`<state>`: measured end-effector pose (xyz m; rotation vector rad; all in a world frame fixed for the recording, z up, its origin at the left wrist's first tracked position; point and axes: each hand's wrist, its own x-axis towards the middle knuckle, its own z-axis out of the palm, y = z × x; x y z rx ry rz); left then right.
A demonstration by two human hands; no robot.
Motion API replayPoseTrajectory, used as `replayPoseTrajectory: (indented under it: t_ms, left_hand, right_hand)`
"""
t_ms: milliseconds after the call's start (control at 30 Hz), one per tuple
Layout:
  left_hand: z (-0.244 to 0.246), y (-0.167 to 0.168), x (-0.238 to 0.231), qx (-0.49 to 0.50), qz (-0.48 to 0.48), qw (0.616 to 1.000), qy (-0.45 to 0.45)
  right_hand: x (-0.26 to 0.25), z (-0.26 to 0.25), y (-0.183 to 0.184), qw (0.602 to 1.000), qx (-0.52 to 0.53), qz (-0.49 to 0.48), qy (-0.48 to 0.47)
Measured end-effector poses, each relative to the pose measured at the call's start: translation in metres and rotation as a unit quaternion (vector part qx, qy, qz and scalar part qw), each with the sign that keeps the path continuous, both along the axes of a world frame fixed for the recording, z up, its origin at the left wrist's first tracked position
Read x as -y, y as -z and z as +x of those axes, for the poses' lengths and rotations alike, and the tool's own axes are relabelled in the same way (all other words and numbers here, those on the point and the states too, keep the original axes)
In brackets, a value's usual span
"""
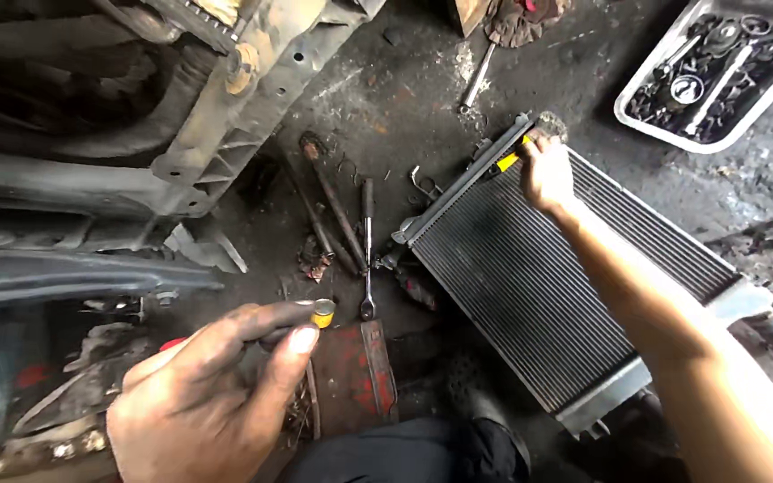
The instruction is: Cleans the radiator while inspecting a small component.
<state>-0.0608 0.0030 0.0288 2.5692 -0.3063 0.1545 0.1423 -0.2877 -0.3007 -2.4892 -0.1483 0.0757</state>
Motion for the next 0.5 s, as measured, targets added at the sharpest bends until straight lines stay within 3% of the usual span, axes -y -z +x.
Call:
replayPoseTrajectory:
  t_ms: [67, 167, 300, 500]
  left_hand:
    - [-0.002, -0.002, 0.0, -0.007, 0.005, 1.0, 0.002]
    - [-0.009, -0.003, 0.001, -0.017, 0.007, 1.0, -0.004]
    - [-0.014, -0.004, 0.003, -0.022, 0.024, 0.999, -0.001]
    - [-0.02, -0.006, 0.003, -0.028, 0.054, 0.998, -0.017]
  right_hand:
    - [0.023, 0.014, -0.002, 0.998, -0.021, -0.06, 0.007]
    - [0.043, 0.031, 0.012, 0.989, -0.03, -0.131, -0.055]
    - [0.031, 0.039, 0.016, 0.976, 0.017, -0.161, -0.145]
    - [0.029, 0.04, 0.004, 0.969, -0.026, -0.19, -0.159]
